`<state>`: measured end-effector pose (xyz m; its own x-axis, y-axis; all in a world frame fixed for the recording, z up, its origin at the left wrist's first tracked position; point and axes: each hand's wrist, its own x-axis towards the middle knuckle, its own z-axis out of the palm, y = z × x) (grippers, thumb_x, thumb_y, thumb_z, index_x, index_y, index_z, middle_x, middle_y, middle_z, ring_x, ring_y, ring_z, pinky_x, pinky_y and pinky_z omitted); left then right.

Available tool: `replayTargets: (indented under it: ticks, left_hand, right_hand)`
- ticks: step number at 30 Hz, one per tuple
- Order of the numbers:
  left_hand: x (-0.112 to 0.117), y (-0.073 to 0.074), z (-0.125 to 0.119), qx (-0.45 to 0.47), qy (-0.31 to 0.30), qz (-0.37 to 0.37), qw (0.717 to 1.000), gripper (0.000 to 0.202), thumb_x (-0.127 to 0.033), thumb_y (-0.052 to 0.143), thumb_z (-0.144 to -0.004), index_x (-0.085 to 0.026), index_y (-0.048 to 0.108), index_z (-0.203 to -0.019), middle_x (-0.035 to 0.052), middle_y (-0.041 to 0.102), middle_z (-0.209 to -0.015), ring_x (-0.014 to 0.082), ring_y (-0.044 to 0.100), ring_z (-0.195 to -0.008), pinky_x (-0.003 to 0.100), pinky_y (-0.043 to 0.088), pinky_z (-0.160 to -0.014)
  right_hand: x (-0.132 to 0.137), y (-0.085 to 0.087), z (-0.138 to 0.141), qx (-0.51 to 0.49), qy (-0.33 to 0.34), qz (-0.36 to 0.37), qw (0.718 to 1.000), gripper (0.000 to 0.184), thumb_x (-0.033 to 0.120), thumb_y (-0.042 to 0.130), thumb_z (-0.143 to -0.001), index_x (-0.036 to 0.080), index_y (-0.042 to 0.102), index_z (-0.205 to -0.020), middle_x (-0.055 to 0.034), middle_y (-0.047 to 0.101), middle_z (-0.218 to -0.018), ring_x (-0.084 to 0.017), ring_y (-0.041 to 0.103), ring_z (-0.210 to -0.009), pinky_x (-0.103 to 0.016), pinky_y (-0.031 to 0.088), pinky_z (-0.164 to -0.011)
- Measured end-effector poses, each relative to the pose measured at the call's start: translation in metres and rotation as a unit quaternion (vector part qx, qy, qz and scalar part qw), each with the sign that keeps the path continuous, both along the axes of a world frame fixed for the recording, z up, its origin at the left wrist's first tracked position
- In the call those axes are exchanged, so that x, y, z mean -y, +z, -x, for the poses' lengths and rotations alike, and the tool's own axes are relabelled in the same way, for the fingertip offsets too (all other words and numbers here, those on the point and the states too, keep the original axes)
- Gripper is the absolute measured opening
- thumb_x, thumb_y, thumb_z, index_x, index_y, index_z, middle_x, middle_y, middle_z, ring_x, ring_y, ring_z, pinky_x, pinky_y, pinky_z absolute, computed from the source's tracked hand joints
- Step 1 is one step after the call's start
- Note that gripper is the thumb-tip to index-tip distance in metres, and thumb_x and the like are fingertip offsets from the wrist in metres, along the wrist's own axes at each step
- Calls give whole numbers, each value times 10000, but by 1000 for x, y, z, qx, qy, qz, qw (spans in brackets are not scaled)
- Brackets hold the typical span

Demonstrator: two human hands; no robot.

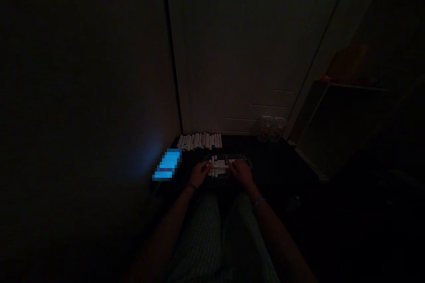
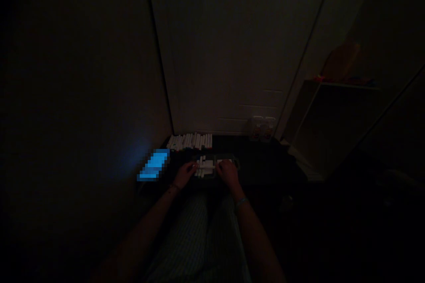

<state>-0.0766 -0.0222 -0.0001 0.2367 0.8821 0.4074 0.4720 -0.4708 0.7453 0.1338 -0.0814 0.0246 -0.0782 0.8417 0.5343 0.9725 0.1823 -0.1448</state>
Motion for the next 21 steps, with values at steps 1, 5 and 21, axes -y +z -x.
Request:
replayTargets:
  ticks: [1, 5, 21]
  left_hand:
    - [0, 0, 0, 1, -1, 2, 1000, 341, -426, 435, -758, -185, 609, -924, 39, 618, -881, 159, 544, -823, 277, 409, -763]
    - [1, 1, 0, 4, 4, 7, 1000, 342, -429, 437, -756, -187, 609, -926, 36, 618, -878, 156, 544, -818, 273, 409, -755]
    - [2, 3, -1, -2, 4, 5, 1000, 350, -439, 435, -756, -180, 615, -905, 39, 614, -834, 153, 542, -790, 265, 408, -730]
  right_hand:
    - [0, 0, 0, 0, -1, -1, 1000, 314, 345, 338, -878, 189, 575, -742, -45, 582, -832, -133, 503, -840, -216, 339, -731]
    - [-2, -2, 0, 1, -6, 4, 1000, 316, 342, 338, -878, 189, 579, -741, -44, 585, -817, -135, 504, -839, -219, 338, -735]
    - [-2, -1, 0, -3, -4, 4, 1000, 327, 348, 325, -883, 187, 582, -761, -47, 585, -833, -133, 503, -850, -220, 333, -751]
